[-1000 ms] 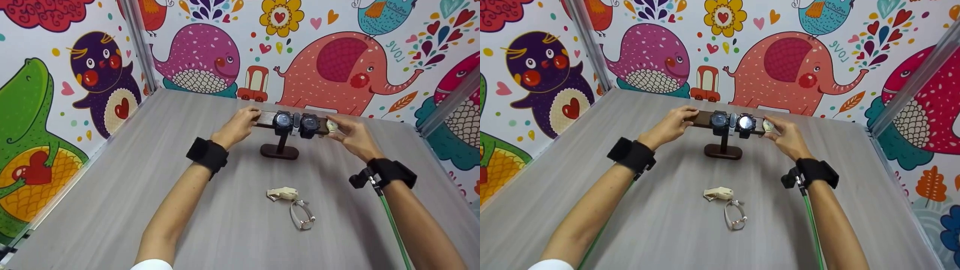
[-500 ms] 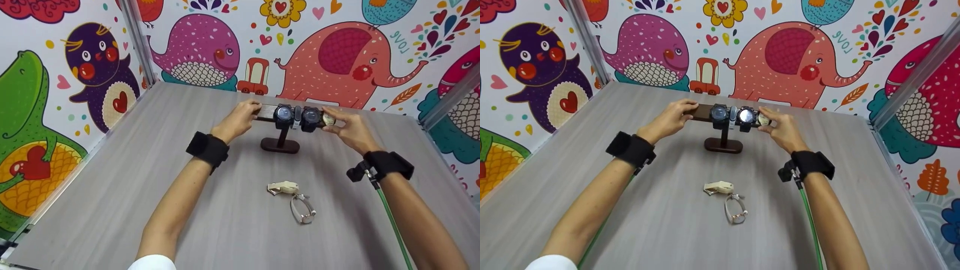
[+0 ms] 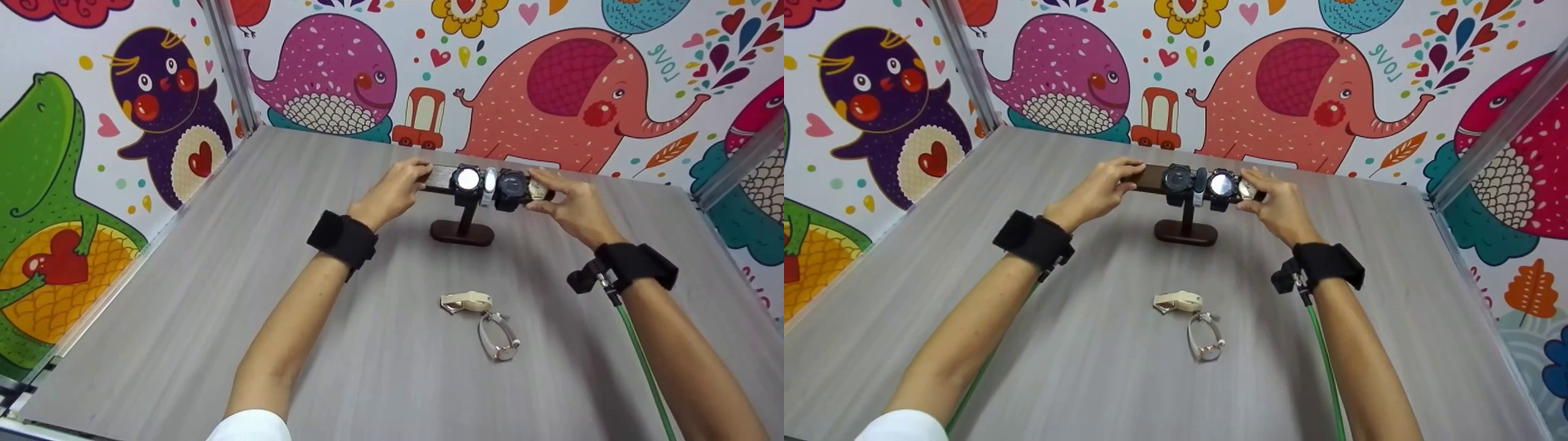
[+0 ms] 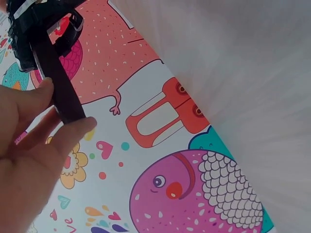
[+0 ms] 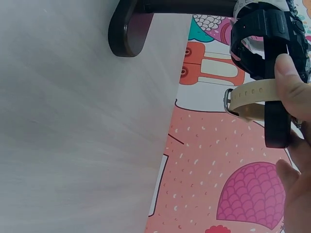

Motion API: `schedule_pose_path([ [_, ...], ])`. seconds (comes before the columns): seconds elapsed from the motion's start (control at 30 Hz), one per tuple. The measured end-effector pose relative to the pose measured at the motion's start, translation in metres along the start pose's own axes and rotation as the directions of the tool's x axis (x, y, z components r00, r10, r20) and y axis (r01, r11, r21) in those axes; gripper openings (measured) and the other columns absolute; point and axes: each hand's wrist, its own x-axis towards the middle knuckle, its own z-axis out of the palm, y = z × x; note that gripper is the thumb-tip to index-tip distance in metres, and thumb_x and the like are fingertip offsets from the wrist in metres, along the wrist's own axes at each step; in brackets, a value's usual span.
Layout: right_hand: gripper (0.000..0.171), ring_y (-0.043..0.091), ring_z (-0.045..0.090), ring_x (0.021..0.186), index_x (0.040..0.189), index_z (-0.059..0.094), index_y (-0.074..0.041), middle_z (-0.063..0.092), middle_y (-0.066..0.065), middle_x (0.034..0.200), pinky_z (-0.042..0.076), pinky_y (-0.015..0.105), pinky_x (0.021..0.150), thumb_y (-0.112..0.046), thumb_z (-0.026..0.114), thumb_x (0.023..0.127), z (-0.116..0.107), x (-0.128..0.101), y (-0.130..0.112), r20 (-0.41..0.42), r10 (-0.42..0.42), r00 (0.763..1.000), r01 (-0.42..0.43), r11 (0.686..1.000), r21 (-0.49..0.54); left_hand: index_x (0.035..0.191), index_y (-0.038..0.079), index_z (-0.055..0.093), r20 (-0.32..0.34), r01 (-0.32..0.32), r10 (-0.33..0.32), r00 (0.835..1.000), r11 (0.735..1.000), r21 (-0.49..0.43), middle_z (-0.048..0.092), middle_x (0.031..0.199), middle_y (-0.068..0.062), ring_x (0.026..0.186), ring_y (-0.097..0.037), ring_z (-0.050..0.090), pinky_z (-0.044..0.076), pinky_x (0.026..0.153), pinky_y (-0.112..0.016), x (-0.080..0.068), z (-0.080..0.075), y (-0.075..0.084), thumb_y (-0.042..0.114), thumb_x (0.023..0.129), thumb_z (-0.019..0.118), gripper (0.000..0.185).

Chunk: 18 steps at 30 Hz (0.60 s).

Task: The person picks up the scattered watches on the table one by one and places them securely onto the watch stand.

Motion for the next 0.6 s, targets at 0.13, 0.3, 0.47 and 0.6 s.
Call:
schedule_pose_path([
  [0.13,0.069,0.039,0.043,0.143,0.146,0.051,-0.017,0.048,0.016,0.152,0.041,0.056,0.113,-0.009,0.080,0.084,0.000,-0.002,-0.004,0.042,0.023,0.999,-0.022,0.999,-0.031,0.141,-0.007,0.051,-0.027,-0.009,0.008,1.000,1.000,-0.015,0.049,0.150,-0.022,0.141,-0.033,0.047,0.039,0.119,-0.033,-0.005,0.003,-0.004,-0.002,0.099,0.056,0.042],
  [0.3,0.078,0.041,0.036,0.147,0.152,0.044,-0.014,0.041,0.017,0.157,0.035,0.058,0.117,-0.015,0.081,0.084,-0.001,-0.009,-0.010,0.065,0.040,0.997,-0.038,0.999,-0.035,0.139,-0.007,0.054,-0.091,-0.021,0.020,0.996,1.000,-0.012,0.045,0.153,-0.023,0.147,-0.037,0.038,0.032,0.124,-0.040,-0.015,0.007,-0.004,0.000,0.100,0.054,0.039],
  [0.47,0.081,0.045,0.036,0.146,0.153,0.042,-0.009,0.041,0.023,0.156,0.034,0.064,0.115,-0.017,0.082,0.083,-0.005,-0.027,-0.019,0.009,0.008,1.000,-0.008,1.000,-0.023,0.135,-0.008,0.057,-0.146,-0.104,0.106,0.984,0.994,0.020,0.048,0.147,-0.030,0.147,-0.046,0.033,0.029,0.124,-0.047,-0.026,0.008,0.008,-0.002,0.099,0.056,0.037],
  [0.6,0.079,0.044,0.043,0.138,0.151,0.044,-0.009,0.046,0.021,0.149,0.039,0.066,0.110,-0.017,0.082,0.082,-0.009,-0.045,-0.030,-0.007,-0.018,1.000,0.018,0.999,-0.039,0.133,-0.006,0.060,-0.113,-0.167,0.173,0.978,0.984,0.066,0.054,0.141,-0.028,0.144,-0.045,0.039,0.027,0.126,-0.046,-0.037,0.003,0.021,0.000,0.096,0.060,0.037],
])
